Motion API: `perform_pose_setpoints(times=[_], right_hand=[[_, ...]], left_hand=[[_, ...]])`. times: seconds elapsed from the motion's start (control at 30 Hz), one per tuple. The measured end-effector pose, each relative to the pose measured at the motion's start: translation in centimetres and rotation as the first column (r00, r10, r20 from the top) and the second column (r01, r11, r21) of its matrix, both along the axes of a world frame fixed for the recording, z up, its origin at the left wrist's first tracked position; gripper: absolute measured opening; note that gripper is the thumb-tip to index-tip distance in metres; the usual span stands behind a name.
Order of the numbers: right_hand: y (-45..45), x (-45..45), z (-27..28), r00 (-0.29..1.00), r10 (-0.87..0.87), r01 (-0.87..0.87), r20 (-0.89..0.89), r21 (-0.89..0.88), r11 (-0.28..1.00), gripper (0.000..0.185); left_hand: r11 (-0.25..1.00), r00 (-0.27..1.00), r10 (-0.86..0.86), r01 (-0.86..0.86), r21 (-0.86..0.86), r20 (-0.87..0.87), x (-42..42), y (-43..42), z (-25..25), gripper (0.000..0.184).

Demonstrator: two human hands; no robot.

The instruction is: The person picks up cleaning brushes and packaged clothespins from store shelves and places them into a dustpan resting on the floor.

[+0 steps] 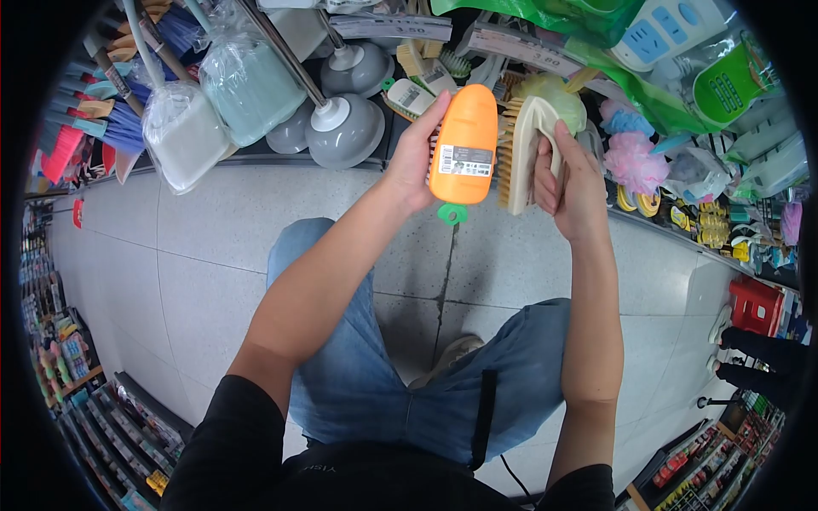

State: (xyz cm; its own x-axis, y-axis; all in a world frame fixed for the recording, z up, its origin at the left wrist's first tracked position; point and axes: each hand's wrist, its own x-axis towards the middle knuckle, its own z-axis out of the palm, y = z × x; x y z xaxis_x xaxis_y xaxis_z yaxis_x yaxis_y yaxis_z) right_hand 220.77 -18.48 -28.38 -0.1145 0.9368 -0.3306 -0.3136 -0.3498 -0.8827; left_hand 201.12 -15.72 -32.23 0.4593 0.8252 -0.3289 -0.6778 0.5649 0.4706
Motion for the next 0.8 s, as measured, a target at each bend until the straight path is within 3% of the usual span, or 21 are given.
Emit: perform_pose_setpoints(times=[0.33,0.43,0.6,0.8], right_hand=[[-0.9,-1.8,0.4,0.917,0.004,-0.066,0.400,0.143,0.988,0.033],[-0.6,-1.2,-0.1,0.909,-0.059,-0.018,0.412,0.182,0.983,0.037],[-0.1,0.2,0.4,0.971,-0.131,0.121,0.200,0.062,0.991,0.042],[0.1,0.5,0.3,0.982,-0.120,0.116,0.144,0.035,0.993,0.042]], left_hand=[[0.996,0.994,-0.004,0.013,0.088,-0.105,0.3,-0.1,-0.8,0.050],[0.998,0.994,0.016,-0.009,0.069,-0.105,0.3,-0.2,-0.5,0.050],[0.999,0.996,0.008,-0.005,0.037,-0.089,0.4,0.0,-0.5,0.050],[0.999,0.994,0.019,-0.015,0.039,-0.111,0.6,0.3,-1.1,0.051]])
